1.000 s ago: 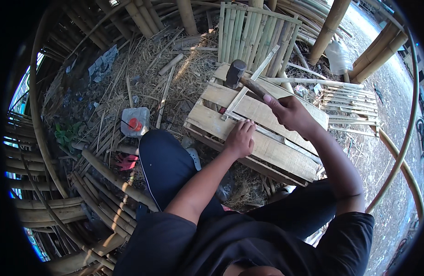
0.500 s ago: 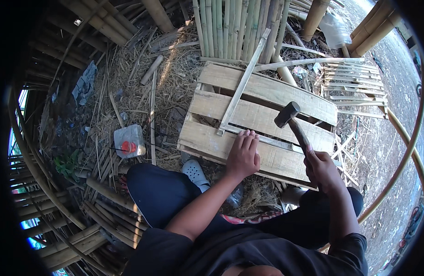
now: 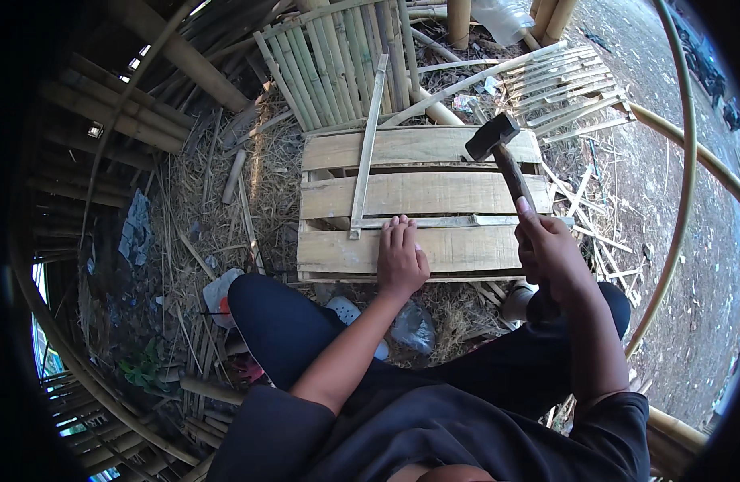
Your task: The person hammers a nail into a thin wood strip to attach it across a wooden crate, then hammers a second nail into the same strip.
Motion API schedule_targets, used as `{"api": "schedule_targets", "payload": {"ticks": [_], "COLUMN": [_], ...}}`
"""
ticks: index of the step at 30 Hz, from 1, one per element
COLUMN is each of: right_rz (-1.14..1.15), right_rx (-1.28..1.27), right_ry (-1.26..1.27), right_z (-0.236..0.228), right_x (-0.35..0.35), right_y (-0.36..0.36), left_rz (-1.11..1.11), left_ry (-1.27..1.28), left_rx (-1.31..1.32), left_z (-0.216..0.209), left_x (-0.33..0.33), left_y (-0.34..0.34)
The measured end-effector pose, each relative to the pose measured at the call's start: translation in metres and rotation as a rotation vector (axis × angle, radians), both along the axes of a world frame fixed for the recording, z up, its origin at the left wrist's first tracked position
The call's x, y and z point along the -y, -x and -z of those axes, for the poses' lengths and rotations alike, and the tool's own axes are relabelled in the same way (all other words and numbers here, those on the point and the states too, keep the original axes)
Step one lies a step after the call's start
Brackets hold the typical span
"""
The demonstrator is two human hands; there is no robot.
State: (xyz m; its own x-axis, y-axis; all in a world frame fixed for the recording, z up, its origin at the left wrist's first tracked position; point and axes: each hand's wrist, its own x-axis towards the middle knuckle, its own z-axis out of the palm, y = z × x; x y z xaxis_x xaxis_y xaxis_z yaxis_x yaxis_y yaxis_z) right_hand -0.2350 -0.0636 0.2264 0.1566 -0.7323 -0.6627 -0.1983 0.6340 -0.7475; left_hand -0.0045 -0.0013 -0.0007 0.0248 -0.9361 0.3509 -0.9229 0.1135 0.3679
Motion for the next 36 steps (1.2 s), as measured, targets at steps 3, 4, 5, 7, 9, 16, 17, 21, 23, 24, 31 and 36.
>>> {"api": "schedule_targets", "payload": {"ticks": [3,4,5,7,9,16,17,21,23,24,31,36], "right_rz": [-0.066,-0.072,-0.116,-0.170,-0.220,-0.389,-0.385,-0.420,-0.443,-0.477,-0.492,-0.452], "right_rx": [-0.165,-0.227,-0.262,-0.394,-0.469,-0.747,-0.774,-0.780,-0.781,-0.791,-0.775,-0.768], "right_ry": [0.188,0.229,0.287,0.377,0.463,0.633,0.763,0.780,0.781,0.780,0.783,0.711], "right_z": [0.010,0.015,0.022,0.042,0.061,0.083,0.100,0.124,0.127,0.130,0.165,0.159], "right_x": [-0.003,-0.001,0.003,0.014,0.019,0.004,0.011,0.021,0.022,0.021,0.031,0.027], "right_y": [0.001,0.000,0.001,0.001,0.003,-0.017,-0.009,-0.029,-0.039,-0.040,-0.057,-0.065], "left_rz": [0.012,0.019,0.042,0.077,0.047,0.053,0.046,0.128,0.317,0.318,0.388,0.376], "left_ry": [0.022,0.033,-0.001,-0.070,-0.021,-0.389,-0.284,-0.271,-0.450,-0.460,-0.432,-0.332], "left_rx": [-0.149,-0.152,-0.120,-0.090,-0.050,-0.203,-0.163,-0.171,-0.410,-0.422,-0.165,-0.197], "left_z": [-0.001,-0.005,-0.010,-0.022,-0.023,-0.118,-0.122,-0.097,-0.084,-0.077,-0.036,-0.043], "left_x": [-0.002,-0.004,-0.005,-0.006,-0.008,-0.003,0.004,0.016,0.022,0.026,0.042,0.042], "left_y": [-0.003,-0.004,-0.006,-0.012,-0.017,-0.086,-0.099,-0.166,-0.181,-0.180,-0.183,-0.169]}}
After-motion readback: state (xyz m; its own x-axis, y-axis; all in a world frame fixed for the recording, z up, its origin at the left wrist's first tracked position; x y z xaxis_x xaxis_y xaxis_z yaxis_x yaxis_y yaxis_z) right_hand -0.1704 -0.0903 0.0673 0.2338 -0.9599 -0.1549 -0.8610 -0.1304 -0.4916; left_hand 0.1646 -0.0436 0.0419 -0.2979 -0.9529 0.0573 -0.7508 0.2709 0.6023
